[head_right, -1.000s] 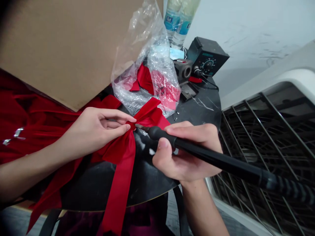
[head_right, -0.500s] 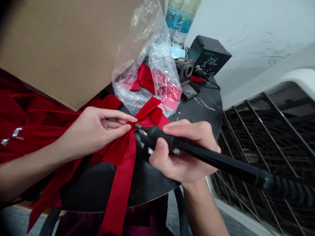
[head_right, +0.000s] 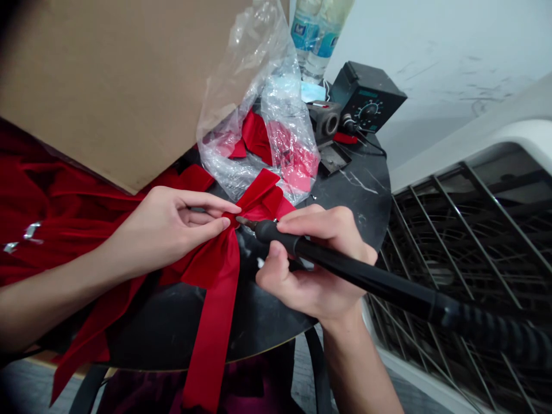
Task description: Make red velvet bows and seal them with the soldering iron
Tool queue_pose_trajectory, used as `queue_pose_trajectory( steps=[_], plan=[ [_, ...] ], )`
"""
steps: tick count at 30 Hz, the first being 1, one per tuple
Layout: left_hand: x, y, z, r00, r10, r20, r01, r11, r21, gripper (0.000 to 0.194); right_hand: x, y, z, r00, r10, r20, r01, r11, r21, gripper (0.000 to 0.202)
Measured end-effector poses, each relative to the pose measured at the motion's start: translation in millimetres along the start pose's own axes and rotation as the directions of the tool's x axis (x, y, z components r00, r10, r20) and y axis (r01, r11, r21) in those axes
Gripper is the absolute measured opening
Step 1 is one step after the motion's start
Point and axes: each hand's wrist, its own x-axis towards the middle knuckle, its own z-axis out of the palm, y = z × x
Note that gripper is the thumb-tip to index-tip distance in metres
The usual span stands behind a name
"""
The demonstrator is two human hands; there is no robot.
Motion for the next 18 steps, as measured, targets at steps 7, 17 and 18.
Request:
queue_pose_trajectory(
  steps=[7, 17, 18],
  plan=[
    [-0.3, -1.0, -0.4, 1.0, 0.013, 0.006, -0.013, 1.0, 0.0, 0.023, -0.2, -0.7, -0.4, 1.0, 0.014, 0.014, -0.014, 1.0, 0.005, 0.012],
    [-1.3, 0.5, 0.1, 1.0, 0.007, 0.005, -0.007, 1.0, 0.019, 0.023, 1.5, 3.1, -0.6, 0.998, -0.028, 0.047, 0.025, 0.997, 0.07, 0.016],
    [-1.5, 0.8, 0.3, 1.0, 0.006, 0.005, -0.006, 1.0, 0.022, 0.023, 2.0, 3.3, -0.1, 0.999, -0.03, 0.045, 0.026, 0.997, 0.078, 0.016]
  ],
)
